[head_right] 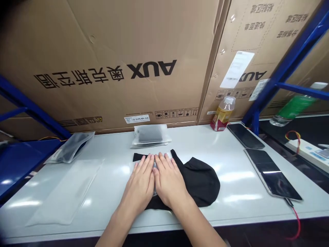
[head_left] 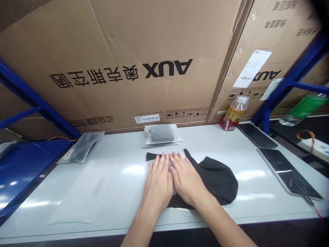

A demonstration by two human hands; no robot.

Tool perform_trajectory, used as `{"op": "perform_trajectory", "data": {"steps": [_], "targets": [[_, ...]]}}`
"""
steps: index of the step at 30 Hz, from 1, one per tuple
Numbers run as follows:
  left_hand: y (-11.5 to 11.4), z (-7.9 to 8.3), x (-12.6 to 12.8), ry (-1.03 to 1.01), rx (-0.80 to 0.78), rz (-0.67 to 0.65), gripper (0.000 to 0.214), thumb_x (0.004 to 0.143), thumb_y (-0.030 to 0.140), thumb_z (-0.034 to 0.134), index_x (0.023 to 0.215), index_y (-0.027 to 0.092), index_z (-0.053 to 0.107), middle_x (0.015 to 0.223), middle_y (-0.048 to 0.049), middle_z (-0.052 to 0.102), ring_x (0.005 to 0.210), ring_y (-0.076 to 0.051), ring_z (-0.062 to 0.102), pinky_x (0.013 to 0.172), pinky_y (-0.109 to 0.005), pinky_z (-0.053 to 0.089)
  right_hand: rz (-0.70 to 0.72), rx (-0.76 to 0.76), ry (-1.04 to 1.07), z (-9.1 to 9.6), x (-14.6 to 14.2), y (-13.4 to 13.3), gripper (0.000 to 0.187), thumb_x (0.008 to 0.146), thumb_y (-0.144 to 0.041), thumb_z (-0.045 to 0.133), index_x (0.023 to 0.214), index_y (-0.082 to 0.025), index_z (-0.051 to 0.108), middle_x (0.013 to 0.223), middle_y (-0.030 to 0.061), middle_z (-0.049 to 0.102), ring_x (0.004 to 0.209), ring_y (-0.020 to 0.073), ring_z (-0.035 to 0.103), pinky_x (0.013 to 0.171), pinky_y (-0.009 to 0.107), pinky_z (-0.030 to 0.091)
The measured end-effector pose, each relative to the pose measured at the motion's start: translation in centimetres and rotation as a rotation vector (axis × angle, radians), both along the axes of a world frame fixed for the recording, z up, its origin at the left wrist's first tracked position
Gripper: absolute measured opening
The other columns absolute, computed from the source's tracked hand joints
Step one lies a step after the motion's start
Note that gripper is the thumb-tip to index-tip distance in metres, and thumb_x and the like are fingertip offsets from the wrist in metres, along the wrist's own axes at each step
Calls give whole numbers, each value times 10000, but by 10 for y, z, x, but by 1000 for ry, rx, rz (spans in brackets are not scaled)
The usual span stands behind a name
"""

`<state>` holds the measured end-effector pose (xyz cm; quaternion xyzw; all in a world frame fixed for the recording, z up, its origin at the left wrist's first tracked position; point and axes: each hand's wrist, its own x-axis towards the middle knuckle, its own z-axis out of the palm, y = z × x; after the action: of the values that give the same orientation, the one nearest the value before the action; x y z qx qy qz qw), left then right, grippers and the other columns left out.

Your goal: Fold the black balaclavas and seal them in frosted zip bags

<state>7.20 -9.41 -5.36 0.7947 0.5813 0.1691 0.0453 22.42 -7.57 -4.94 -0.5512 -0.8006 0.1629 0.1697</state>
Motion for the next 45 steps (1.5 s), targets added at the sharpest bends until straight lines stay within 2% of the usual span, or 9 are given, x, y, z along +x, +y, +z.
{"op": "perform_trajectory", "data": {"steps": [9, 14, 18, 23, 27, 31, 35, 40, 45], "targets": [[-3, 0, -3, 20, -2, -21, 564, 1098, 273, 324, 1640, 120, 351, 1689, -156, 389, 1576, -340, 345, 1241, -589, 390, 21, -67, 33, -1, 3, 3, 603, 1086, -310, 272, 1647, -110, 364, 1718, 101, 314, 1615, 287, 240, 1316, 536, 203], [-18, 26, -12, 146, 25, -234, 852, 953, 514, 689, 1656, 199, 324, 1739, -144, 276, 1606, -415, 229, 1234, -675, 350, 96, -84, 164, 9, 45, -7, 575, 1100, -357, 317, 1647, -192, 382, 1715, 52, 328, 1596, 208, 289, 1303, 423, 294], [-21, 51, -19, 299, 143, -459, 597, 998, 242, 661, 1564, 281, 477, 1612, -89, 528, 1500, -372, 474, 1183, -667, 437, -72, -113, 346, -2, 93, -31, 519, 1099, -314, 308, 1582, -289, 496, 1676, 19, 428, 1558, 213, 383, 1286, 456, 347], [-10, 62, -18, 263, 265, -361, 515, 1040, 117, 464, 1530, 256, 536, 1483, -95, 650, 1348, -286, 635, 1111, -488, 553, -92, -103, 421, -17, 123, -48, 483, 1088, -270, 369, 1517, -360, 571, 1631, -13, 501, 1544, 235, 413, 1294, 507, 338], [-11, 42, -6, 355, 190, -356, 647, 971, 421, 700, 1568, 283, 491, 1605, -115, 529, 1469, -420, 498, 1101, -670, 513, -83, -53, 408, -19, 121, -47, 493, 1078, -224, 383, 1519, -336, 571, 1622, -1, 514, 1542, 233, 416, 1299, 510, 332], [-13, 24, -6, 389, 367, -330, 548, 1017, 150, 597, 1554, 210, 503, 1553, -111, 590, 1451, -374, 537, 1122, -591, 531, -73, -4, 412, -21, 120, -46, 477, 1080, -225, 395, 1511, -313, 580, 1600, 16, 543, 1526, 237, 443, 1290, 501, 358], [-11, 34, -18, 318, 565, -439, 531, 994, 46, 575, 1511, 164, 546, 1427, -111, 697, 1341, -301, 652, 1123, -451, 555, -59, 28, 367, -14, 121, -50, 463, 1089, -243, 404, 1521, -313, 553, 1584, 26, 562, 1518, 247, 458, 1258, 515, 411], [-17, 58, -7, 299, 544, -563, 422, 1004, 104, 585, 1419, 170, 629, 1352, -95, 743, 1222, -305, 713, 976, -432, 614, 39, 269, 300, 10, 104, -55, 530, 1016, -179, 549, 1533, -291, 517, 1531, 104, 585, 1400, 298, 560, 1116, 500, 532], [-28, 60, 17, 133, 388, -445, 362, 986, 38, 455, 1178, 226, 698, 1128, -48, 804, 1084, -252, 739, 892, -410, 610, 125, 381, 317, 16, 88, -49, 275, 975, -27, 499, 1045, -213, 689, 1068, 76, 729, 940, 232, 666, 799, 387, 566]]}}
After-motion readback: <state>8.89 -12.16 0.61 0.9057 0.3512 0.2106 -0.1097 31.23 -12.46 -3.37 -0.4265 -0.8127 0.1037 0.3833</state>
